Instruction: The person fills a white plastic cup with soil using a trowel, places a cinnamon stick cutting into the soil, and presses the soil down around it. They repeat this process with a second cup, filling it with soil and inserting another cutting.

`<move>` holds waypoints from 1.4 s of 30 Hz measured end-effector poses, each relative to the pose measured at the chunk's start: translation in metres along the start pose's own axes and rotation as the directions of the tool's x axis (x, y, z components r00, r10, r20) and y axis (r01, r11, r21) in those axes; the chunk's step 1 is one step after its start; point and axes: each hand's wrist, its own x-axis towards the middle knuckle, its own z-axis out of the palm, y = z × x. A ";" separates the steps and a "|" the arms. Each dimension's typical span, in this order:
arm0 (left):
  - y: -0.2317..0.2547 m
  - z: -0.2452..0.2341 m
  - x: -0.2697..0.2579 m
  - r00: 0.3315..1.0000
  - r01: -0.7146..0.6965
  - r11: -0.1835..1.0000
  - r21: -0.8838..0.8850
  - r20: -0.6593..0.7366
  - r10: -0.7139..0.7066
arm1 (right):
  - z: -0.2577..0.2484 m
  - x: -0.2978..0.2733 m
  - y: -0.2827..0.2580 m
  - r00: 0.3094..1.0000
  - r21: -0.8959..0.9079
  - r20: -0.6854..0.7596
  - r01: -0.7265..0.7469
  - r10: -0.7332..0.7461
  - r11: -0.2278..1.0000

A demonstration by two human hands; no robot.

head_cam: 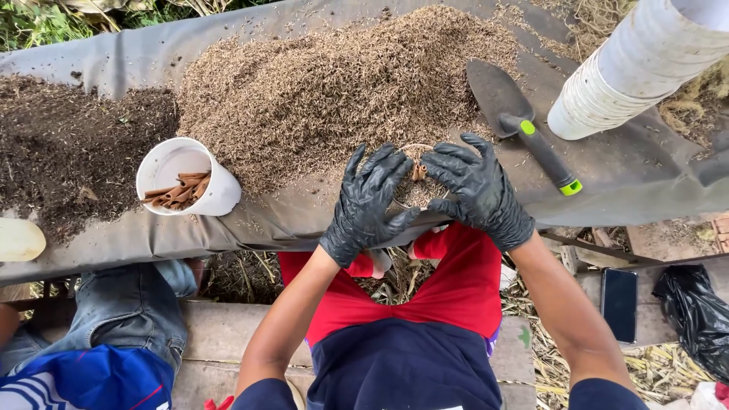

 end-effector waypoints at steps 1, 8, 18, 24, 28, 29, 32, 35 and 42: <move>-0.001 0.000 0.000 1.000 0.020 1.000 -0.006 0.011 -0.020 | -0.002 0.000 -0.002 1.000 -0.029 -0.003 -0.003 0.003 1.000; 0.003 -0.007 0.005 0.997 0.066 0.998 0.007 0.031 -0.067 | -0.014 0.011 -0.005 1.000 -0.020 0.012 -0.006 0.007 1.000; -0.004 0.003 0.001 0.998 0.046 0.998 -0.050 0.053 -0.043 | -0.007 0.013 -0.003 1.000 0.021 -0.020 0.016 -0.015 1.000; -0.001 -0.010 -0.004 0.996 0.078 0.989 -0.123 0.040 -0.074 | -0.016 -0.026 0.009 0.948 0.191 -0.210 -0.202 0.241 0.961; -0.008 -0.007 -0.009 0.995 0.082 0.973 -0.214 -0.037 -0.092 | -0.034 -0.042 0.002 0.833 0.241 -0.339 -0.372 0.437 0.896; -0.008 -0.006 -0.010 0.992 0.090 0.969 -0.232 -0.071 -0.109 | -0.033 -0.046 0.002 0.812 0.292 -0.352 -0.377 0.465 0.879; 0.006 0.002 -0.015 0.987 0.103 0.974 -0.200 -0.100 -0.125 | -0.011 -0.053 -0.006 0.824 0.332 -0.306 -0.377 0.477 0.865; 0.019 -0.002 -0.020 0.994 0.071 0.995 -0.064 -0.076 -0.075 | -0.012 -0.029 -0.030 0.913 0.167 -0.314 -0.217 0.261 0.962; 0.015 0.002 -0.028 0.999 0.047 0.996 0.079 -0.007 -0.047 | -0.007 -0.021 -0.040 0.946 0.159 -0.245 -0.176 0.212 0.971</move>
